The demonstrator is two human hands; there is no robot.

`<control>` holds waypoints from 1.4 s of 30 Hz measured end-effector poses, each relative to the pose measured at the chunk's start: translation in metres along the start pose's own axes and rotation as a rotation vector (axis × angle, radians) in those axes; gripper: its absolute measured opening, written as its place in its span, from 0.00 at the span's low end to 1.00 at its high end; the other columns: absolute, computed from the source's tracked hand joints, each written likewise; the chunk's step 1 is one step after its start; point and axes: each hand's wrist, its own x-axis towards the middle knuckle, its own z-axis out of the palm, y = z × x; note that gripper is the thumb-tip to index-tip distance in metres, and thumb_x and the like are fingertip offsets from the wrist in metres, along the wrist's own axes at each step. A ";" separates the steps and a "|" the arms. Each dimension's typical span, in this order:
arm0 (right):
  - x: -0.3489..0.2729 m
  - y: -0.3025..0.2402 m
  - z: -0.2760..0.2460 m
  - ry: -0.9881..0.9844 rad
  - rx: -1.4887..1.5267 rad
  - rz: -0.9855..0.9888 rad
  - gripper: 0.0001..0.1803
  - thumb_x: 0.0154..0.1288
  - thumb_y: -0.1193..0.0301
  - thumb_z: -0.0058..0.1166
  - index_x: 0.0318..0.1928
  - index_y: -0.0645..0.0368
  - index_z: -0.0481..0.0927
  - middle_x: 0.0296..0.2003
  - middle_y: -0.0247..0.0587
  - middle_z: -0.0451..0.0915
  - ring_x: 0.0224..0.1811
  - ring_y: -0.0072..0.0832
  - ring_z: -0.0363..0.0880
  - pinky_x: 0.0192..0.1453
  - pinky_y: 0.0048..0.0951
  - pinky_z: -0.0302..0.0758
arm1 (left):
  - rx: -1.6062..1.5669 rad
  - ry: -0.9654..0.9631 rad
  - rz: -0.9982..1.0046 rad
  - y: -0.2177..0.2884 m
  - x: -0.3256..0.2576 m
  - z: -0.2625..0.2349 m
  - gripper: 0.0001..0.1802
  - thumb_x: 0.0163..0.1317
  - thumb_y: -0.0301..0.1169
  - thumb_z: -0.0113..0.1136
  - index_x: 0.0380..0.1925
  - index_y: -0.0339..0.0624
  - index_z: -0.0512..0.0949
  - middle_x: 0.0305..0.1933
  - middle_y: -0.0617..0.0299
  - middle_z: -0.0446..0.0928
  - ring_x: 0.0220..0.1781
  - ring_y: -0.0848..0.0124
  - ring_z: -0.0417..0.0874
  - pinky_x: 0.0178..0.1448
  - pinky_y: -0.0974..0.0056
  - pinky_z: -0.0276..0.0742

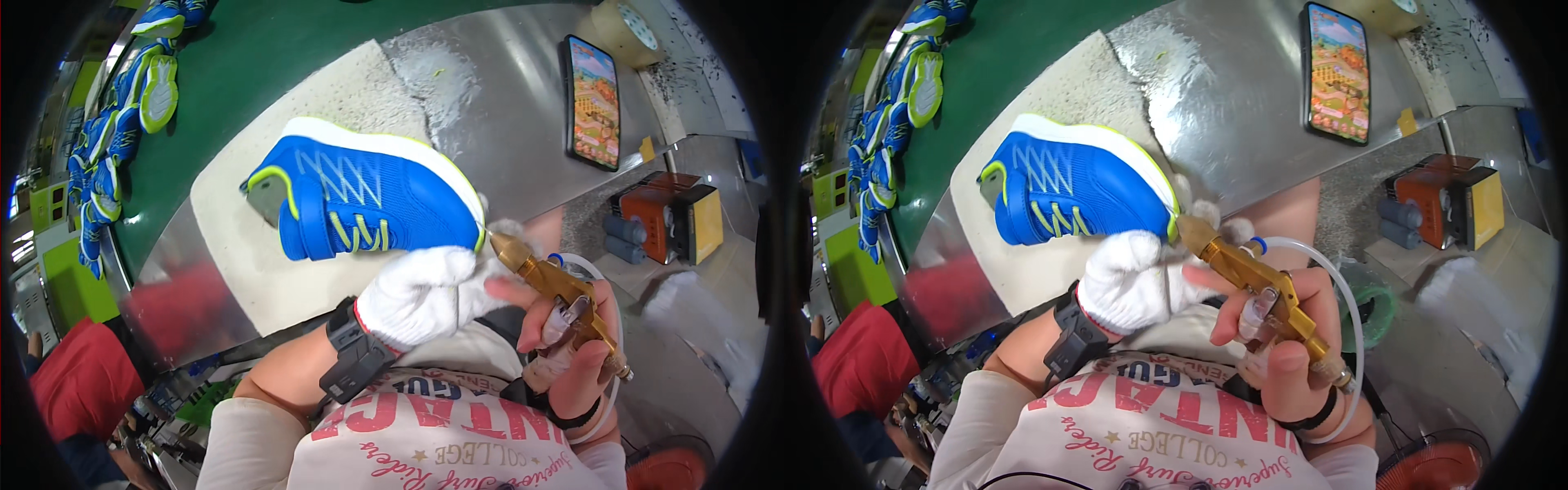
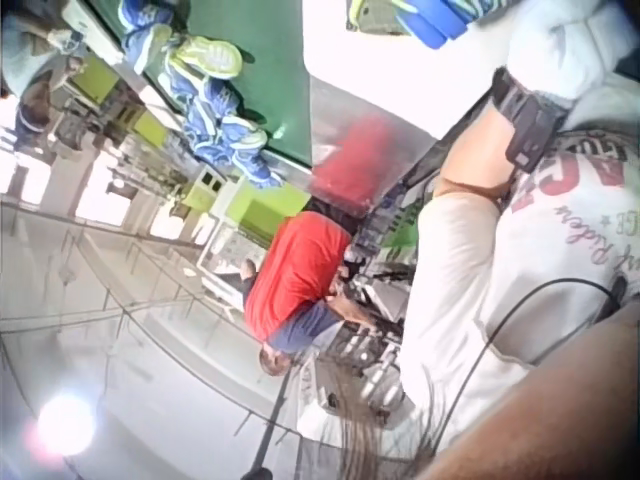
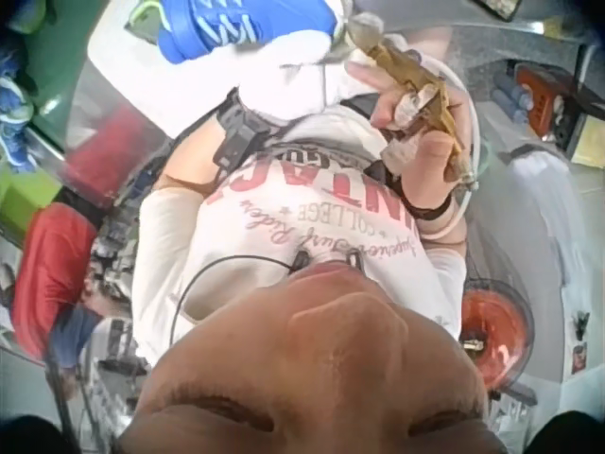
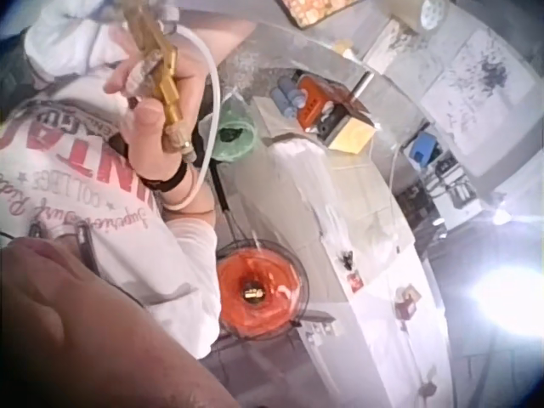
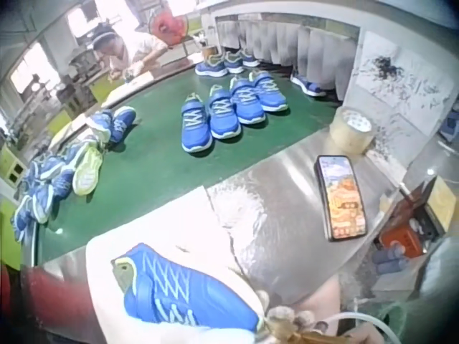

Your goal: The person uses a handheld air blower to clean the interior and exterior of blue and neon-green sneakers. They repeatedly pick up shoes from a green workbench, direct the nozzle into the shoe opening, and blow air across the upper and sole before placing the shoe back on the bench.

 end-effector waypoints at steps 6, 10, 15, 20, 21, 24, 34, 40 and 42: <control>0.012 0.005 0.003 0.023 -0.272 -0.267 0.38 0.60 0.45 0.55 0.51 0.65 0.56 0.35 0.48 0.74 0.35 0.26 0.73 0.43 0.29 0.69 | 0.007 -0.055 0.135 0.005 0.038 0.010 0.25 0.59 0.41 0.61 0.56 0.54 0.70 0.58 0.59 0.73 0.67 0.48 0.64 0.70 0.41 0.58; 0.040 0.023 -0.018 -0.252 -0.906 -0.627 0.44 0.60 0.41 0.52 0.60 0.65 0.55 0.34 0.51 0.78 0.50 0.48 0.73 0.52 0.40 0.69 | 0.050 0.143 0.155 0.019 0.041 0.031 0.38 0.51 0.65 0.59 0.53 0.50 0.73 0.59 0.52 0.72 0.62 0.46 0.69 0.65 0.41 0.65; 0.052 0.050 -0.022 -0.190 -0.677 -0.655 0.44 0.60 0.39 0.49 0.61 0.60 0.55 0.33 0.50 0.79 0.55 0.55 0.73 0.54 0.46 0.70 | 0.160 0.249 0.076 0.041 0.038 0.037 0.37 0.48 0.69 0.58 0.43 0.48 0.75 0.49 0.52 0.75 0.54 0.52 0.76 0.57 0.47 0.73; 0.078 0.043 -0.002 -0.021 -0.370 -0.447 0.39 0.62 0.38 0.43 0.52 0.62 0.55 0.39 0.52 0.74 0.42 0.44 0.79 0.50 0.45 0.76 | 0.094 0.434 0.206 0.069 -0.001 0.043 0.27 0.62 0.42 0.60 0.56 0.41 0.67 0.52 0.50 0.74 0.57 0.53 0.75 0.62 0.45 0.70; 0.089 0.041 0.003 0.008 -0.319 -0.407 0.38 0.63 0.38 0.43 0.50 0.62 0.55 0.39 0.52 0.75 0.41 0.41 0.79 0.45 0.39 0.78 | 0.118 0.442 0.280 0.079 -0.011 0.041 0.28 0.62 0.39 0.60 0.58 0.40 0.65 0.53 0.49 0.74 0.58 0.53 0.75 0.62 0.43 0.70; 0.121 0.036 0.011 0.040 -0.296 -0.369 0.36 0.64 0.39 0.42 0.50 0.62 0.57 0.38 0.51 0.75 0.36 0.34 0.79 0.39 0.33 0.80 | 0.144 0.425 0.492 0.131 -0.028 0.043 0.26 0.66 0.36 0.54 0.60 0.38 0.63 0.54 0.49 0.73 0.55 0.53 0.76 0.58 0.42 0.75; 0.147 0.044 0.013 0.065 -0.245 -0.187 0.28 0.69 0.48 0.40 0.48 0.64 0.58 0.37 0.50 0.74 0.32 0.32 0.78 0.28 0.31 0.80 | 1.355 0.879 0.635 0.291 0.076 0.038 0.30 0.66 0.51 0.45 0.57 0.36 0.64 0.33 0.53 0.79 0.26 0.65 0.82 0.34 0.63 0.80; 0.149 0.044 0.019 0.133 -0.311 -0.277 0.35 0.63 0.40 0.45 0.44 0.64 0.62 0.33 0.51 0.75 0.24 0.29 0.75 0.22 0.26 0.75 | 2.845 0.760 0.368 0.326 -0.029 0.068 0.32 0.54 0.50 0.64 0.54 0.45 0.72 0.42 0.51 0.79 0.41 0.52 0.81 0.44 0.55 0.78; 0.154 0.035 0.030 0.107 -0.296 -0.325 0.31 0.64 0.42 0.46 0.36 0.63 0.66 0.27 0.53 0.77 0.18 0.31 0.74 0.21 0.26 0.73 | 3.044 0.505 0.612 0.355 -0.076 0.071 0.34 0.41 0.37 0.74 0.52 0.48 0.73 0.47 0.55 0.76 0.53 0.55 0.76 0.57 0.54 0.71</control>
